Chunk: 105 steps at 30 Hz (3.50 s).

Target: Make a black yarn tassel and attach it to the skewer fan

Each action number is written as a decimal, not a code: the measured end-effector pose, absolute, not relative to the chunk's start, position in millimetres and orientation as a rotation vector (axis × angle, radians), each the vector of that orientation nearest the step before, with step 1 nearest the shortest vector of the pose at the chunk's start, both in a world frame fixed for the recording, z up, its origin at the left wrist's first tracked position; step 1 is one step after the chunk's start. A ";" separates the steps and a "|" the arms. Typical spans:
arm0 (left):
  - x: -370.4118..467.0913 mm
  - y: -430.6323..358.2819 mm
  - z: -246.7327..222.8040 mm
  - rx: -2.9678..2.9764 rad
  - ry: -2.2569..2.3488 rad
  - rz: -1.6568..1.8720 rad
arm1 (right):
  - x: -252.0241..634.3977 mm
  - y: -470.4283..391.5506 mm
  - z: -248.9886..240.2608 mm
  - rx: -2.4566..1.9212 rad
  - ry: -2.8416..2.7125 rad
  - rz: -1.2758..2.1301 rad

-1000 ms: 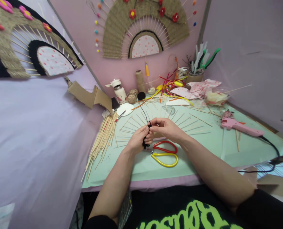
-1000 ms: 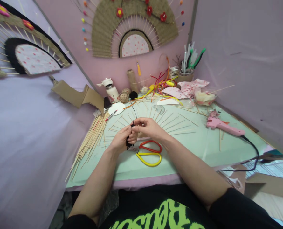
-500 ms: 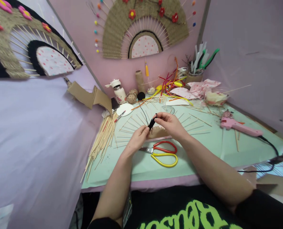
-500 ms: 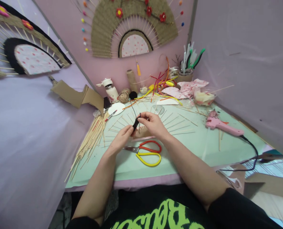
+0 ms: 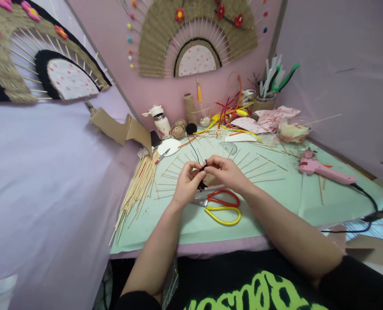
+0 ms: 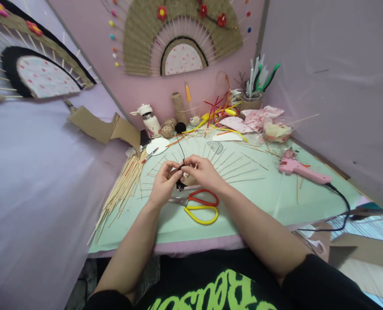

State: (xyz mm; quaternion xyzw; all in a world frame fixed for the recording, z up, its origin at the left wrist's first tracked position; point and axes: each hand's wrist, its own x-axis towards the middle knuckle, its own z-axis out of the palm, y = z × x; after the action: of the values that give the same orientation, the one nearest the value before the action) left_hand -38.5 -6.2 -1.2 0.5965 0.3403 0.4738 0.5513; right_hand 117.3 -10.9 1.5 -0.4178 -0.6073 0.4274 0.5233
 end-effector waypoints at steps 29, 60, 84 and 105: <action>-33.1 0.0 -17.6 1.140 0.788 1.062 | 118.1 -10.9 -0.8 -1.023 -1.732 0.721; -35.0 -6.2 -5.4 1.084 0.593 0.966 | 118.6 -12.1 2.3 -0.857 -1.446 1.140; -36.9 -2.7 -5.8 1.067 0.537 0.983 | 113.2 -10.6 -0.8 -0.820 -1.335 1.155; -38.6 -6.8 -7.2 0.941 0.520 0.864 | 112.0 -20.7 7.6 -0.734 -1.483 1.009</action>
State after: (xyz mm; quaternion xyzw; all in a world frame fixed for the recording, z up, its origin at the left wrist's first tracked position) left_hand -38.6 -6.8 -7.2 0.4339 0.2399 0.3985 0.7716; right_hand 112.0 -20.7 7.6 -0.3120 -0.6308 0.4290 0.5663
